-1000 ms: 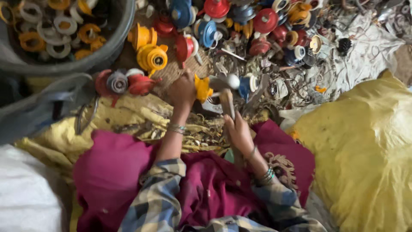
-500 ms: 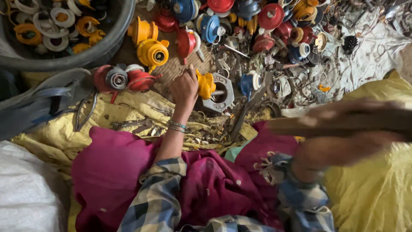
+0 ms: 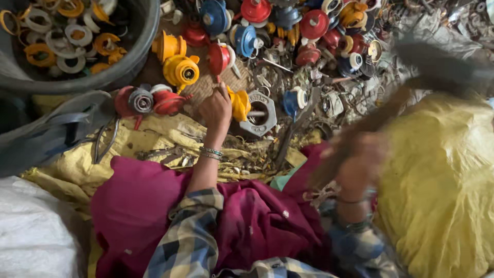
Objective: The person sits on the floor and uses a hammer to repeatedly strike a yellow plastic component held against a metal fixture. The person adjusts the component's position between strikes to target different areas.
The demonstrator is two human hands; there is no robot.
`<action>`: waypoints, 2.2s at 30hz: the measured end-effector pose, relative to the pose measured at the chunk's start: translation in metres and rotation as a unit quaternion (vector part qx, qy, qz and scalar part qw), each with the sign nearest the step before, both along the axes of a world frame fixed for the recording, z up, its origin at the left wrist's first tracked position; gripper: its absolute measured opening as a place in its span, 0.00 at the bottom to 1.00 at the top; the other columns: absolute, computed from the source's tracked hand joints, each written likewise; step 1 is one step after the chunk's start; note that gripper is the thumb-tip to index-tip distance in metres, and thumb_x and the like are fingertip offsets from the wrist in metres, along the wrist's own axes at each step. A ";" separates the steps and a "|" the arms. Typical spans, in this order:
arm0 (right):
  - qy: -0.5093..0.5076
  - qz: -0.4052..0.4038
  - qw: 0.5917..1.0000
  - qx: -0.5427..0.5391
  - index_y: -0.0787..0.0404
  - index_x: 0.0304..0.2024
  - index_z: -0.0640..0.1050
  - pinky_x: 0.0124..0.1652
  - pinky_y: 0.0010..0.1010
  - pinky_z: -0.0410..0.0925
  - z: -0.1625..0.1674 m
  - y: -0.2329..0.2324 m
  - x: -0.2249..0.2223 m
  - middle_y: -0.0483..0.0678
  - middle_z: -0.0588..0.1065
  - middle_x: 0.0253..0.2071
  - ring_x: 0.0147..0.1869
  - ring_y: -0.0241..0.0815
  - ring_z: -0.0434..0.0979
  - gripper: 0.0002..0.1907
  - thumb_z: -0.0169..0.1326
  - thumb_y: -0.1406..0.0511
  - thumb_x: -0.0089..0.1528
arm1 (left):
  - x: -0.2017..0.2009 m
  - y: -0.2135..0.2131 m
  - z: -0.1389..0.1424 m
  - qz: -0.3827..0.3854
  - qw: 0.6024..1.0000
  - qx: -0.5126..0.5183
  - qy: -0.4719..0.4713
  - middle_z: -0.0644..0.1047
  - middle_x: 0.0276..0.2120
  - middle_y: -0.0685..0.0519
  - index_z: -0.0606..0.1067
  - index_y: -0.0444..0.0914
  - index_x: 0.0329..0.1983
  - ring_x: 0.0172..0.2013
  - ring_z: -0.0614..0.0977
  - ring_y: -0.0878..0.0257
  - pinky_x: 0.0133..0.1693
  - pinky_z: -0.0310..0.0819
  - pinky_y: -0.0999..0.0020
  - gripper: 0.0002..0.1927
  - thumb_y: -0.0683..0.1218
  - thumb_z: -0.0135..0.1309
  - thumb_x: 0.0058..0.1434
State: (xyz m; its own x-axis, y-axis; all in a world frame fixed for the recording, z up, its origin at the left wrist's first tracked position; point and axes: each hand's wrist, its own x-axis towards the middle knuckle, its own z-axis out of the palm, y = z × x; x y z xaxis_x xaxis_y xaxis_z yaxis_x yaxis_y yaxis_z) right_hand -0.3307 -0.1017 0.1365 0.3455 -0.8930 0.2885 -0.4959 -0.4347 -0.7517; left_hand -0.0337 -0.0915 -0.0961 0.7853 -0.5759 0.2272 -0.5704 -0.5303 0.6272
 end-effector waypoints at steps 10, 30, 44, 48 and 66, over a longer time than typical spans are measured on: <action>-0.388 0.212 0.897 0.021 0.64 0.59 0.69 0.26 0.40 0.68 0.068 0.004 0.018 0.60 0.76 0.34 0.26 0.47 0.77 0.27 0.36 0.47 0.79 | -0.006 -0.012 -0.010 0.001 0.998 0.028 0.051 0.78 0.18 0.40 0.79 0.41 0.26 0.21 0.81 0.43 0.26 0.74 0.50 0.32 0.61 0.36 0.76; 0.078 0.034 0.987 0.139 0.61 0.42 0.75 0.22 0.26 0.64 -0.096 0.026 0.040 0.46 0.73 0.23 0.24 0.36 0.71 0.10 0.50 0.60 0.69 | -0.018 -0.006 0.001 -0.022 1.000 0.005 0.014 0.78 0.18 0.42 0.77 0.42 0.22 0.19 0.81 0.44 0.23 0.73 0.52 0.28 0.59 0.41 0.75; -0.138 0.062 0.934 0.324 0.61 0.38 0.75 0.20 0.21 0.62 -0.072 0.013 0.045 0.39 0.70 0.26 0.23 0.31 0.65 0.20 0.44 0.56 0.79 | -0.014 -0.006 -0.005 -0.040 0.998 -0.038 0.022 0.78 0.17 0.42 0.77 0.41 0.27 0.20 0.81 0.45 0.24 0.74 0.52 0.27 0.57 0.39 0.76; 0.150 -0.001 0.964 0.220 0.66 0.45 0.74 0.20 0.29 0.68 -0.133 0.037 0.036 0.48 0.75 0.21 0.21 0.37 0.75 0.17 0.50 0.57 0.67 | -0.010 -0.007 -0.005 -0.003 1.000 -0.016 -0.002 0.78 0.16 0.42 0.77 0.41 0.26 0.18 0.82 0.45 0.23 0.74 0.51 0.27 0.59 0.39 0.74; 0.180 0.058 0.971 0.147 0.68 0.43 0.72 0.23 0.40 0.66 -0.127 0.026 0.043 0.57 0.73 0.23 0.22 0.44 0.71 0.12 0.53 0.63 0.69 | -0.006 -0.009 -0.008 -0.018 0.999 -0.043 -0.005 0.77 0.17 0.43 0.76 0.41 0.31 0.19 0.81 0.45 0.23 0.73 0.51 0.25 0.57 0.38 0.77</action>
State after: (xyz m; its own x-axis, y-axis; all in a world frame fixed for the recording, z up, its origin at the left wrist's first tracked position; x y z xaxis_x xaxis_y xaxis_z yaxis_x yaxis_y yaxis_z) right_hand -0.2874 -0.0758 0.0091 0.4799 -0.8675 -0.1313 -0.7105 -0.2964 -0.6382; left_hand -0.0400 -0.1003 -0.1045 0.7623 -0.5810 0.2850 -0.5941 -0.4536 0.6643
